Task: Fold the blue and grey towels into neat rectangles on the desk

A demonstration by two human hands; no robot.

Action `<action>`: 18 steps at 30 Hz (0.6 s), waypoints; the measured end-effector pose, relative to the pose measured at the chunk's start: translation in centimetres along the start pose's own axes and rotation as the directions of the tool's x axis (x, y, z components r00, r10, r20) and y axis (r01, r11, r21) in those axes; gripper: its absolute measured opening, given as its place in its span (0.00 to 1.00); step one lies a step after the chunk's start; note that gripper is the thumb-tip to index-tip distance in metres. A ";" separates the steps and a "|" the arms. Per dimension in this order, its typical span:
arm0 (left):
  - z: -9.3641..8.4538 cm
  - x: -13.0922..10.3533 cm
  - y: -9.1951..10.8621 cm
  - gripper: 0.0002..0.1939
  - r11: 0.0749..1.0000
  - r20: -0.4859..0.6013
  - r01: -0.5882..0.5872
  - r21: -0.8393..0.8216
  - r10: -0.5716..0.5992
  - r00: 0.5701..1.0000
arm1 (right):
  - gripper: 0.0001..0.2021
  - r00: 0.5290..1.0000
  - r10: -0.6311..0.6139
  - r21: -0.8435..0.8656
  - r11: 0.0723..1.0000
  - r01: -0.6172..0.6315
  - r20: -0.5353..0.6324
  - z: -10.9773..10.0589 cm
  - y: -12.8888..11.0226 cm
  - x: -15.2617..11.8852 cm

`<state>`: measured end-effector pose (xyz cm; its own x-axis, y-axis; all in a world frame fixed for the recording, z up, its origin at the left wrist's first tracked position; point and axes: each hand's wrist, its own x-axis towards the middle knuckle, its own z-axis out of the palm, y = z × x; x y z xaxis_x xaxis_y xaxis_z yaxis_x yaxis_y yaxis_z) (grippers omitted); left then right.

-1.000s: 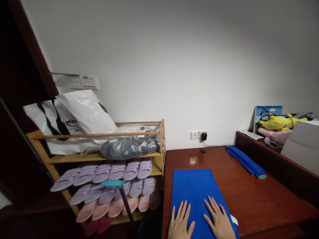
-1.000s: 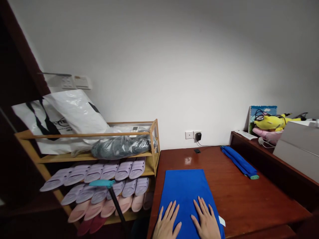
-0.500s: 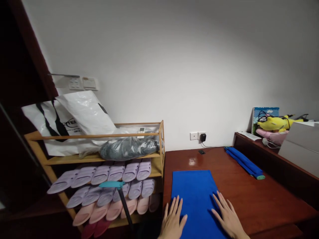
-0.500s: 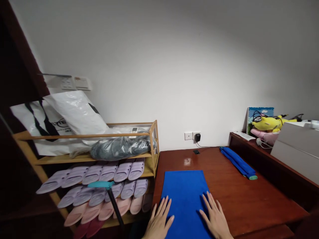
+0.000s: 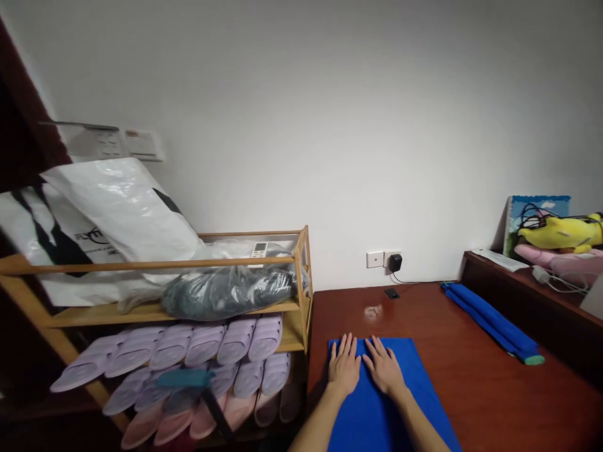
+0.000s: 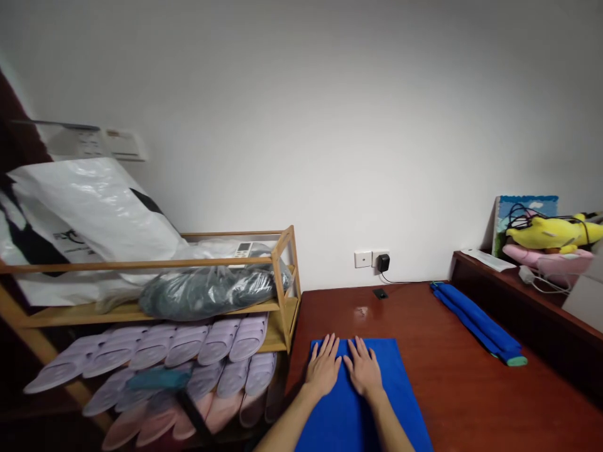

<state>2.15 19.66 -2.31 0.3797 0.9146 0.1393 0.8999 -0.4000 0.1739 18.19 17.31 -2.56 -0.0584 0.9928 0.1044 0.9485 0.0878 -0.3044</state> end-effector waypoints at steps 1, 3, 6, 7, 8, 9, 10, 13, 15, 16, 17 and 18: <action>0.2 0.0 -0.8 0.28 1.000 0.003 0.006 0.001 -0.006 1.000 | 0.29 0.999 0.032 -0.003 0.999 -0.032 -0.004 0.1 1.2 0.0; 0.5 -0.4 -2.1 0.30 1.000 0.002 0.029 0.005 -0.029 1.000 | 0.31 0.993 0.114 -0.025 0.993 -0.115 -0.023 0.2 4.0 -0.3; 0.7 -0.9 -3.0 0.32 0.995 -0.018 0.102 0.014 -0.102 0.995 | 0.34 0.972 0.227 -0.090 0.969 -0.232 -0.060 0.3 7.6 -1.1; 0.6 -1.1 -3.0 0.33 0.991 -0.019 0.129 0.018 -0.129 0.992 | 0.34 0.966 0.248 -0.110 0.961 -0.254 -0.069 0.4 8.3 -1.2; 0.5 -1.1 -3.0 0.33 0.988 -0.012 0.152 0.023 -0.152 0.988 | 0.34 0.963 0.259 -0.123 0.956 -0.266 -0.076 0.4 8.9 -1.3; 0.4 -1.1 -2.9 0.34 0.986 0.000 0.167 0.028 -0.167 0.986 | 0.34 0.962 0.260 -0.129 0.954 -0.269 -0.081 0.5 9.2 -1.4; 0.2 -1.1 -2.8 0.34 0.984 0.015 0.173 0.033 -0.173 0.985 | 0.35 0.962 0.257 -0.132 0.955 -0.267 -0.088 0.5 9.4 -1.5; -0.5 -1.0 -2.4 0.33 0.985 0.043 0.165 0.044 -0.167 0.985 | 0.36 0.966 0.214 -0.155 0.959 -0.235 -0.142 0.2 8.6 -1.5; -0.7 -0.7 -1.5 0.32 0.989 0.028 0.144 0.046 -0.145 0.989 | 0.36 0.970 0.146 -0.162 0.971 -0.178 -0.192 -0.1 7.1 -1.3; -0.7 -0.5 -0.8 0.31 0.992 0.017 0.119 0.042 -0.120 0.993 | 0.36 0.975 0.103 -0.151 0.979 -0.134 -0.195 -0.1 6.1 -1.1; -0.6 -0.3 0.0 0.31 0.996 0.008 0.084 0.034 -0.084 0.996 | 0.34 0.983 0.055 -0.130 0.988 -0.079 -0.178 -0.1 4.9 -0.9; -0.5 0.0 0.9 0.30 0.999 0.004 0.045 0.026 -0.045 0.999 | 0.32 0.989 0.008 -0.103 0.994 -0.023 -0.146 0.0 3.8 -0.6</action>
<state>2.85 19.28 -1.69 0.3394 0.9320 0.1274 0.9213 -0.3567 0.1551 21.80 17.03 -3.77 -0.0048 0.9710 0.2389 0.9767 0.0558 -0.2074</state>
